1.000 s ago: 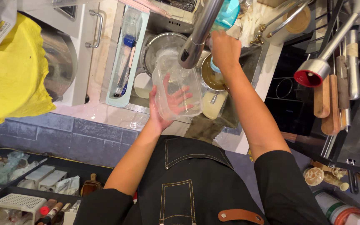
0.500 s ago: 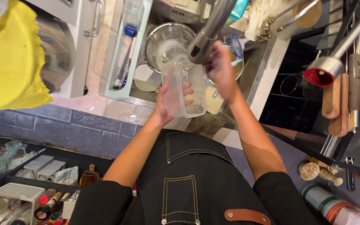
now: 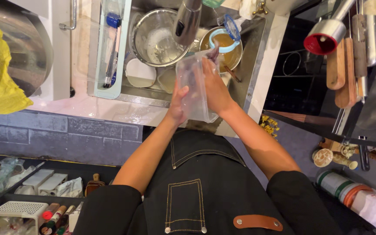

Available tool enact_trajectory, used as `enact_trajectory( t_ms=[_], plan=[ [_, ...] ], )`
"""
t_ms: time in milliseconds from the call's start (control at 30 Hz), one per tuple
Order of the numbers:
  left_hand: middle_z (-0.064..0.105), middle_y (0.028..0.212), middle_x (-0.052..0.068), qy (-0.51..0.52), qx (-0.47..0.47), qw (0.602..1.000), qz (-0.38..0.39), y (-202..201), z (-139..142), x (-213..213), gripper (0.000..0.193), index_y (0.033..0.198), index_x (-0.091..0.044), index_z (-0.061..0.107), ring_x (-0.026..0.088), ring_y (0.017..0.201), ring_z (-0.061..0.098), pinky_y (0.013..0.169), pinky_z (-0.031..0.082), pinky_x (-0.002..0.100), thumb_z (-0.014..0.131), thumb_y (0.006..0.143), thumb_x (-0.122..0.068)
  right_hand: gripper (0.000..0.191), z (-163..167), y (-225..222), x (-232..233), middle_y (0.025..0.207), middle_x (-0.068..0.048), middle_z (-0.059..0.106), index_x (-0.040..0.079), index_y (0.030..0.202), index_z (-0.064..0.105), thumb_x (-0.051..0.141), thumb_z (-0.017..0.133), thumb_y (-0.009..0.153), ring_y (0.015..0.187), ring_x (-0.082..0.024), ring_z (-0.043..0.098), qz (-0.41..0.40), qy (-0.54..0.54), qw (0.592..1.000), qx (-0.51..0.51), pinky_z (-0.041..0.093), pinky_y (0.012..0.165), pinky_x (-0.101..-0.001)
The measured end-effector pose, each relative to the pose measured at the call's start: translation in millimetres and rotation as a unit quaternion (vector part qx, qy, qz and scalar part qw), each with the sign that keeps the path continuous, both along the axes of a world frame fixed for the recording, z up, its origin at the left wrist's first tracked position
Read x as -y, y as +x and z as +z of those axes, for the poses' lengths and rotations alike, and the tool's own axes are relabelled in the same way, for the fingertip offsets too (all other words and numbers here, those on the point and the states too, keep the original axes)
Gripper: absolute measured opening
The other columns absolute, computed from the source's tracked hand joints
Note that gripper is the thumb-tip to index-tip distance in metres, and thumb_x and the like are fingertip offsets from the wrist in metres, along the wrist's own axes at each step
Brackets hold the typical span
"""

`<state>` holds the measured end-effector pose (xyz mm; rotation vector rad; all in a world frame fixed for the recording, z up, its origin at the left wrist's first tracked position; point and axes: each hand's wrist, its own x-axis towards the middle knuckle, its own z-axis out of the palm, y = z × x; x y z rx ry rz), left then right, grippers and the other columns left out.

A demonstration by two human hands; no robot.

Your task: The person washes a blue container, a metal mixing bowl, and several clear plastic lids and containers in a sink using a purple sponge and running water.

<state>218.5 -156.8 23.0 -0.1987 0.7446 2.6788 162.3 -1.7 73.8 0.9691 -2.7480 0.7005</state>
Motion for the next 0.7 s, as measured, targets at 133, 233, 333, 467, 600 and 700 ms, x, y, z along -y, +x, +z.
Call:
enact_trajectory(
  t_ms=[133,233,333,467,600,700],
  plan=[
    [0.039,0.157,0.013,0.005,-0.007,1.0,-0.029,6.9,-14.5,3.9,0.092,0.167,-0.015,0.02,0.027,0.143,0.046,0.118,0.045,0.044,0.071,0.093,-0.034,0.045,-3.7,6.9,3.5,0.125,-0.024,0.059,-0.001,0.128,0.057,0.011,0.072,0.087,0.119,-0.044,0.057,-0.063,-0.134,0.976,0.163,0.048,0.102,-0.0492],
    [0.041,0.155,0.01,-0.004,-0.012,0.999,-0.033,11.4,-26.4,6.1,0.09,0.163,-0.017,0.022,0.024,0.142,0.048,0.118,0.044,0.043,0.071,0.09,-0.038,0.044,2.4,12.5,10.7,0.115,-0.024,0.068,-0.003,0.127,0.053,0.013,0.071,0.09,0.107,-0.041,0.068,-0.098,-0.254,0.931,0.244,0.053,0.091,-0.0464],
    [0.053,0.141,0.015,0.07,0.009,0.995,-0.073,12.5,-35.4,8.3,0.079,0.156,-0.005,0.035,0.031,0.125,0.057,0.107,0.048,0.05,0.066,0.098,-0.049,0.027,20.3,12.1,10.3,0.095,-0.021,0.072,0.0,0.117,0.063,0.019,0.06,0.099,0.088,-0.042,0.07,-0.088,-0.223,0.861,0.449,0.055,0.075,-0.0448],
    [0.064,0.132,0.017,0.079,0.041,0.993,-0.074,7.4,-35.5,10.6,0.083,0.153,0.001,0.043,0.031,0.121,0.063,0.109,0.049,0.046,0.06,0.098,-0.059,0.022,55.5,12.3,-5.5,0.093,-0.023,0.072,0.005,0.11,0.072,0.019,0.063,0.097,0.087,-0.042,0.07,-0.017,-0.024,0.948,0.317,0.054,0.075,-0.0474],
    [0.059,0.142,0.015,0.062,0.036,0.996,-0.053,-0.5,-17.1,6.9,0.085,0.155,-0.005,0.041,0.029,0.128,0.061,0.11,0.049,0.047,0.063,0.093,-0.058,0.022,75.5,24.1,-9.1,0.096,-0.019,0.074,0.004,0.11,0.07,0.021,0.064,0.098,0.086,-0.037,0.07,-0.059,-0.071,0.98,0.178,0.054,0.074,-0.0464],
    [0.05,0.149,0.015,0.042,-0.002,0.999,-0.013,-1.5,2.1,-1.5,0.09,0.162,-0.013,0.029,0.029,0.133,0.054,0.113,0.046,0.047,0.067,0.092,-0.054,0.014,74.3,34.9,-2.1,0.097,-0.017,0.072,0.007,0.103,0.071,0.015,0.065,0.094,0.086,-0.037,0.07,-0.066,-0.009,0.986,0.151,0.054,0.074,-0.0474]
  ],
)
